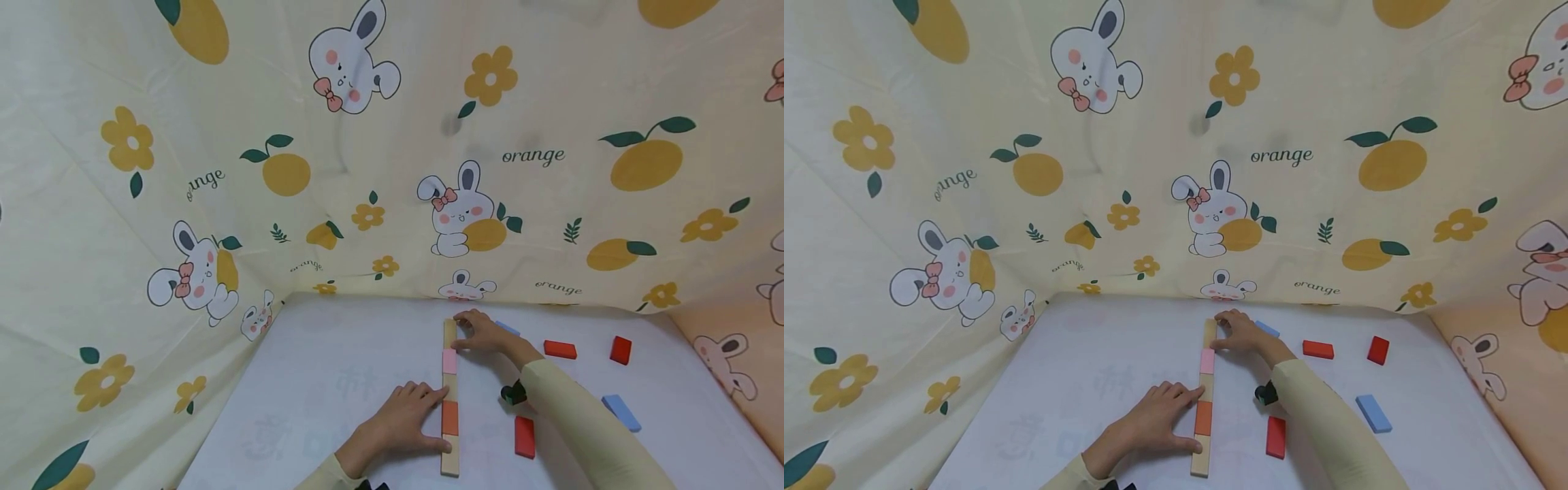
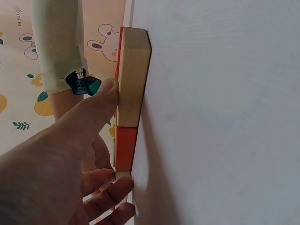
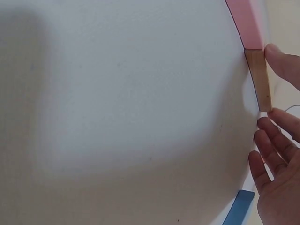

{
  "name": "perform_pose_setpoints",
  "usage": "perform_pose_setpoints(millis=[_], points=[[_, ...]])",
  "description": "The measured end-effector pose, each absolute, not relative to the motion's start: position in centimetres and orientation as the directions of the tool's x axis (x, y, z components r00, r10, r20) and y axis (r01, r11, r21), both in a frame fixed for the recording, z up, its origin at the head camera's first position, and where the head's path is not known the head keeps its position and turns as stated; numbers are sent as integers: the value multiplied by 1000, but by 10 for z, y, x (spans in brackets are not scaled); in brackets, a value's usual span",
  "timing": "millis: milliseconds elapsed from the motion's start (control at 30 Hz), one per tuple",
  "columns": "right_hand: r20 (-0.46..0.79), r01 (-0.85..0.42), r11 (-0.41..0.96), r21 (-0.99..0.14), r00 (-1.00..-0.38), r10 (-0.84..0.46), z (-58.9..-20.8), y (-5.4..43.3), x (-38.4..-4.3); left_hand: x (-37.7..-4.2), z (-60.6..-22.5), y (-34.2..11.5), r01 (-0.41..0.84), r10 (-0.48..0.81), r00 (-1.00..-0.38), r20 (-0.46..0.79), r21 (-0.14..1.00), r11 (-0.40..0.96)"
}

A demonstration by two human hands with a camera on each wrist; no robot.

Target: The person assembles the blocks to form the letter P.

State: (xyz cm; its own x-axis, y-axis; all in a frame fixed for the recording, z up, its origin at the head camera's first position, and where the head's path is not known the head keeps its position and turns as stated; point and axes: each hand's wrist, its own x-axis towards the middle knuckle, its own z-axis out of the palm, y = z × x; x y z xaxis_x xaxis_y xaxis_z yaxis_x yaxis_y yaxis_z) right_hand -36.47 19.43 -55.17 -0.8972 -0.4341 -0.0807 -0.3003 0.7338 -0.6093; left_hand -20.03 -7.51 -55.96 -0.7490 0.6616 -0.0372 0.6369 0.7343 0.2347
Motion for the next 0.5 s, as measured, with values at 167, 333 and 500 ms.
perform_pose_setpoints(millis=[167,333,500], points=[[-81,-299,736,-608,-898,-432,-552,194,-364,-200,-560,-75,643,667,-745,-30,235,729],[-89,-291,738,-609,-899,-428,-550,194,-364,-200,-560,-76,641,667,-745,-29,244,727],[-87,-296,734,-611,-897,-434,-550,195,-362,-200,-558,-75,626,657,-754,-29,274,730]])
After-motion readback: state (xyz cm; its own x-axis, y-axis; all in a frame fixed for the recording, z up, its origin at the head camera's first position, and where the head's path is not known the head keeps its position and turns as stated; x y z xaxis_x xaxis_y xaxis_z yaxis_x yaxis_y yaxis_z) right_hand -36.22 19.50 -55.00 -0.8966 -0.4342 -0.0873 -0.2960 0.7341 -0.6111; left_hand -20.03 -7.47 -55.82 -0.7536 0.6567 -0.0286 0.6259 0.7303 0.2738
